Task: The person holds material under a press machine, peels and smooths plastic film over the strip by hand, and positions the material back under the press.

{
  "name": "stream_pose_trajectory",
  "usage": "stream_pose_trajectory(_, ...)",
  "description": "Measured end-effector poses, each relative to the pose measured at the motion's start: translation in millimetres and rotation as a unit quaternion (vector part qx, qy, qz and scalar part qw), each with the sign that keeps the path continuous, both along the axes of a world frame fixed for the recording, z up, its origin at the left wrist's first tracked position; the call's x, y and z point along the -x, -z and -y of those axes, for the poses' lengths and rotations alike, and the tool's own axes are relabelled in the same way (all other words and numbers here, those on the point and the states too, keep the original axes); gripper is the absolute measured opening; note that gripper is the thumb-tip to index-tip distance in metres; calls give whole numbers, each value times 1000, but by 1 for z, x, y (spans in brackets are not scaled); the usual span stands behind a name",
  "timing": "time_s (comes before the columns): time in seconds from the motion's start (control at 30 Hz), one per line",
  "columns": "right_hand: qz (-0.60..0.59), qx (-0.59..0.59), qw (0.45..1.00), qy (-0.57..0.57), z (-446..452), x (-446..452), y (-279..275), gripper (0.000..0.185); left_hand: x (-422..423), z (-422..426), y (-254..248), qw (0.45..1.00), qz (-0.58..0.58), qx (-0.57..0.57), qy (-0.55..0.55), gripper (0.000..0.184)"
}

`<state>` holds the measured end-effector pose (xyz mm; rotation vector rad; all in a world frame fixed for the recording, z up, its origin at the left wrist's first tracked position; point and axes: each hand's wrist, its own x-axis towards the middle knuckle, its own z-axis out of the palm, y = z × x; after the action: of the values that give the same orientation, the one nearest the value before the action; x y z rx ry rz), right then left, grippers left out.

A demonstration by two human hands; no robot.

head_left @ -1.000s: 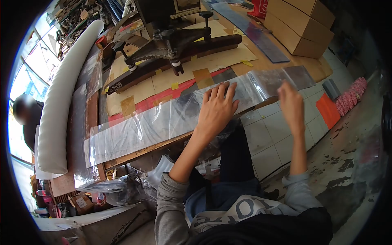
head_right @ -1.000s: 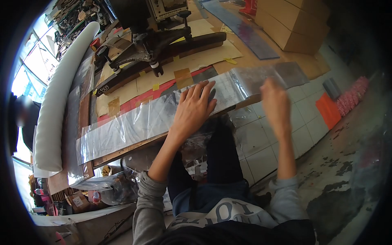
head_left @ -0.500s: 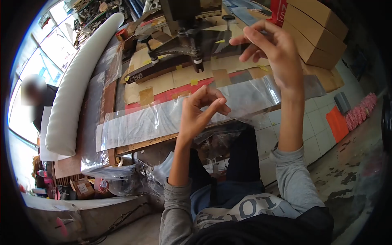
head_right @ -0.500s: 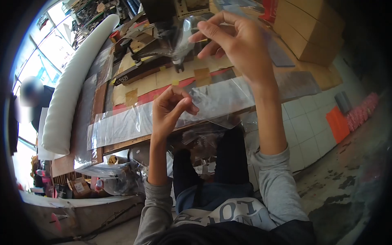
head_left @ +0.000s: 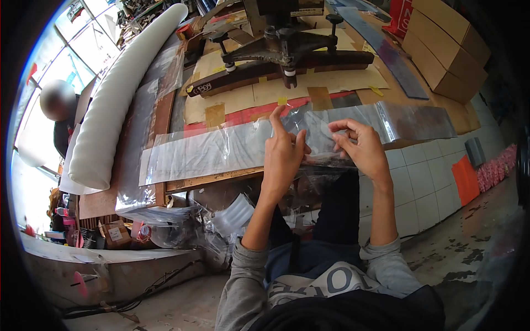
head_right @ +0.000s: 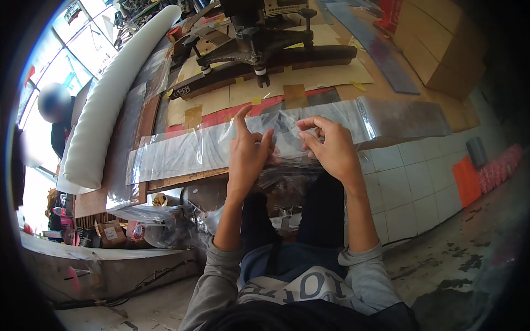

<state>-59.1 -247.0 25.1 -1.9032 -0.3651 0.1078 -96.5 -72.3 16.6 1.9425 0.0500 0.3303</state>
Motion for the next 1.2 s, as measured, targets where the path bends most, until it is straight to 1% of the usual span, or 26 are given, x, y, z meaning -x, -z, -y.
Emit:
stream_pose_trajectory(0.03, 6, 12, 1000, 11, 0, 2, 0, 24, 1, 0, 0, 1000, -6, 8, 4, 57)
stream_pose_trajectory(0.1, -25, -15, 999, 17, 0, 6, 0, 23, 3, 0, -2, 999, -19, 23, 13, 57)
stream_pose_trajectory(0.2, -64, -51, 997, 9, 1, 11, -1, 24, 6, -3, 3, 999, 3, 43, 17, 56)
stream_pose_trajectory(0.23, -75, -62, 995, 3, 2, 13, -2, 25, 11, -3, 1, 998, -3, 66, 20, 56)
stream_pose_trajectory(0.3, -89, -120, 989, -12, -1, 23, -8, 25, 25, -3, -10, 993, -11, 112, 27, 54)
stream_pose_trajectory(0.4, -95, -202, 974, -36, -8, 30, -13, 25, 48, -5, -37, 982, 12, 188, 31, 66)
stream_pose_trajectory(0.43, -96, -229, 968, -43, -10, 33, -14, 25, 46, -6, -32, 980, 84, 171, 58, 68)
stream_pose_trajectory(0.5, -103, -225, 968, -29, -12, 28, -17, 27, 35, -10, -12, 958, 228, 134, 111, 72)
stream_pose_trajectory(0.53, -98, -216, 971, -21, -13, 21, -13, 28, 28, -9, -5, 958, 246, 90, 117, 75)
stream_pose_trajectory(0.63, -75, -185, 980, 10, -16, 3, 6, 30, 18, 0, 16, 983, 168, 4, 73, 71)
stream_pose_trajectory(0.67, -66, -174, 982, 23, -16, -2, 8, 30, 21, 3, 18, 990, 128, 24, 51, 64)
stream_pose_trajectory(0.77, -72, -144, 987, 17, -17, -6, 7, 29, 26, 10, 16, 998, 57, 41, 5, 61)
stream_pose_trajectory(0.87, -86, -115, 990, 9, -16, -4, -3, 27, 34, 12, 2, 998, 35, 61, 2, 56)
stream_pose_trajectory(0.97, -82, -71, 994, 11, -13, 0, 0, 27, 39, 10, -6, 999, 14, 45, 18, 47)
stream_pose_trajectory(1.07, -77, -100, 992, 28, -12, 3, 8, 28, 42, 11, -2, 999, 18, 34, 26, 39)
stream_pose_trajectory(1.17, -51, -109, 992, 33, -13, 0, 8, 29, 46, 11, -7, 999, 8, 31, 12, 37)
stream_pose_trajectory(1.2, -35, -103, 994, 33, -14, -5, 10, 29, 45, 11, -3, 999, 40, 25, 6, 37)
